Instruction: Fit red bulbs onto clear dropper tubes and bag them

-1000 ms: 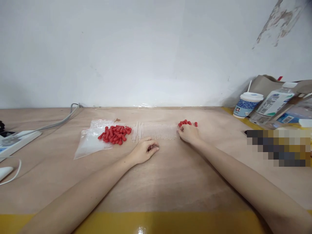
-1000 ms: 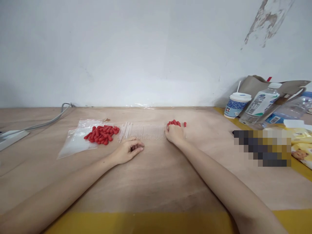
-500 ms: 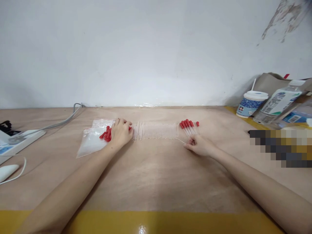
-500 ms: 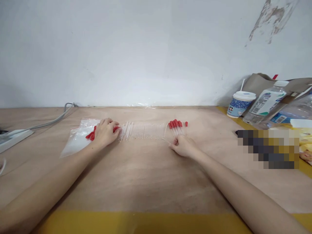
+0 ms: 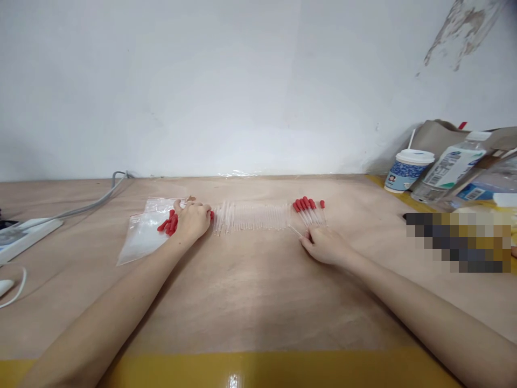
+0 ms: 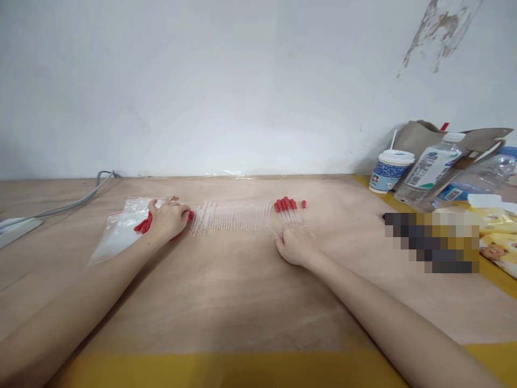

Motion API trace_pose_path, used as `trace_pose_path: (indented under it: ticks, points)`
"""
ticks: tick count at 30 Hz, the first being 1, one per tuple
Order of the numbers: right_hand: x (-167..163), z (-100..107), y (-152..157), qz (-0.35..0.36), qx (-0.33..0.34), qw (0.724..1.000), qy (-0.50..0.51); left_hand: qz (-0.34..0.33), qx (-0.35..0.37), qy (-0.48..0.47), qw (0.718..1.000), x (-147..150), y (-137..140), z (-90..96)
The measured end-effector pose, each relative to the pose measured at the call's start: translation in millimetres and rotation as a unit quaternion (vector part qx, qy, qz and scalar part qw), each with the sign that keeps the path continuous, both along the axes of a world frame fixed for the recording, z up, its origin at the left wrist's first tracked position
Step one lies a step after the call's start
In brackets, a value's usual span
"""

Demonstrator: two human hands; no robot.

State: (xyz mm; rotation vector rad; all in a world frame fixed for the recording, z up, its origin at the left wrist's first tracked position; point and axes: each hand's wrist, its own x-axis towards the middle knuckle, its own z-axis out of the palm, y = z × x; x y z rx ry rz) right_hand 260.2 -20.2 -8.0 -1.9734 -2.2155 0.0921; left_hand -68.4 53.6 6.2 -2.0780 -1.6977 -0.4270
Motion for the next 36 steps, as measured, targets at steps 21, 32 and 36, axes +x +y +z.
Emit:
trace_pose_path:
  ticks: [21,32,36]
  points:
    - [-7,-24,0,0.197,0.185,0.952,0.144,-0.415,-0.097,-0.216,0.878,71,-66,-4.0]
    - [-14,-17,-8,0.26,0.193,0.932,0.16,-0.341,-0.135,-0.211,0.906,83,-70,-20.3]
    - [-16,-17,-8,0.273,0.191,0.928,0.165,-0.326,-0.118,-0.219,0.912,91,-66,-23.9]
